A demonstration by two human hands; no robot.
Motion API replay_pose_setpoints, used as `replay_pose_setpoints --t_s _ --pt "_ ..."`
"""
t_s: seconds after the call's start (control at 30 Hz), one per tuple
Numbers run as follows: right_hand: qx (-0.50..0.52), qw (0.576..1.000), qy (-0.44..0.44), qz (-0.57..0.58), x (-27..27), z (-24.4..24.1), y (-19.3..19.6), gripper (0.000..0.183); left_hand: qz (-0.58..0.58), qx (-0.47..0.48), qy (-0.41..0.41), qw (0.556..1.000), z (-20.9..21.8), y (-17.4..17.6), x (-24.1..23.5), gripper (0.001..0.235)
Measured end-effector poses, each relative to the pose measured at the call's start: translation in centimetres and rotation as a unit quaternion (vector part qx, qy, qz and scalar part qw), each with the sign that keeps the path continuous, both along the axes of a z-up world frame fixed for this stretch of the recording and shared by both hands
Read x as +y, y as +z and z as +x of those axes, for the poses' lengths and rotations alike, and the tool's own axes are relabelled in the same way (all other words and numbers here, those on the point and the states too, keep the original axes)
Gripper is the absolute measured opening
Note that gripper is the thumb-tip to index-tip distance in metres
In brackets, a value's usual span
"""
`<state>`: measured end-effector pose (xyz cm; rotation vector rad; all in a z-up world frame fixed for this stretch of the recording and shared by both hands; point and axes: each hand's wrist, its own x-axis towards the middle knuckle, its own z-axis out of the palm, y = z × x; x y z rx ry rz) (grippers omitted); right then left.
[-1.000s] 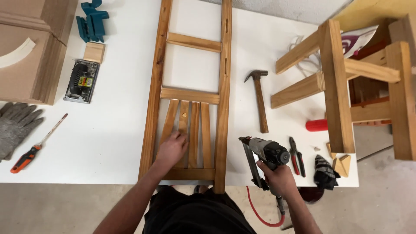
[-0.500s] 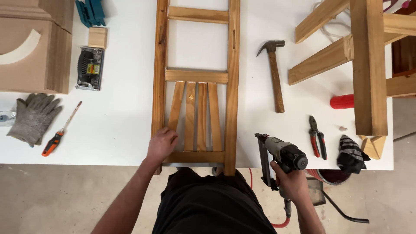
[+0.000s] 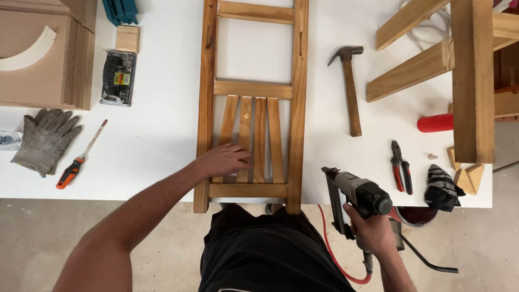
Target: Assembling a wooden chair frame by aligning slats, applying glue, and fastening with a nail gun and hammer.
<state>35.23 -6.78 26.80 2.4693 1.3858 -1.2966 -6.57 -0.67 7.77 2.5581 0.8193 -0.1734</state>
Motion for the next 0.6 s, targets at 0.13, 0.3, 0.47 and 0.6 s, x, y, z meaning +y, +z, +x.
replay_pose_setpoints --t_s 0.13,0.3,0.47,0.6 --pt "-0.055 0.996 0.055 -0.034 -1.8 -0.9 0.2 0.034 0.034 -0.021 -0.034 0.999 -0.6 -1.9 0.5 0.051" --pt "-0.024 0.995 0.055 -0.081 -4.5 -6.8 0.1 0.030 0.027 -0.057 -0.087 0.994 -1.7 -2.4 1.8 0.048" --pt "-0.042 0.992 -0.017 -0.121 -6.5 -16.2 0.2 0.042 0.034 -0.143 -0.143 0.979 -2.8 -4.7 3.5 0.047" --pt "-0.062 0.988 -0.060 -0.127 -7.7 -21.9 -0.6 0.043 0.065 -0.190 -0.126 0.971 -3.0 -6.3 3.7 0.049"
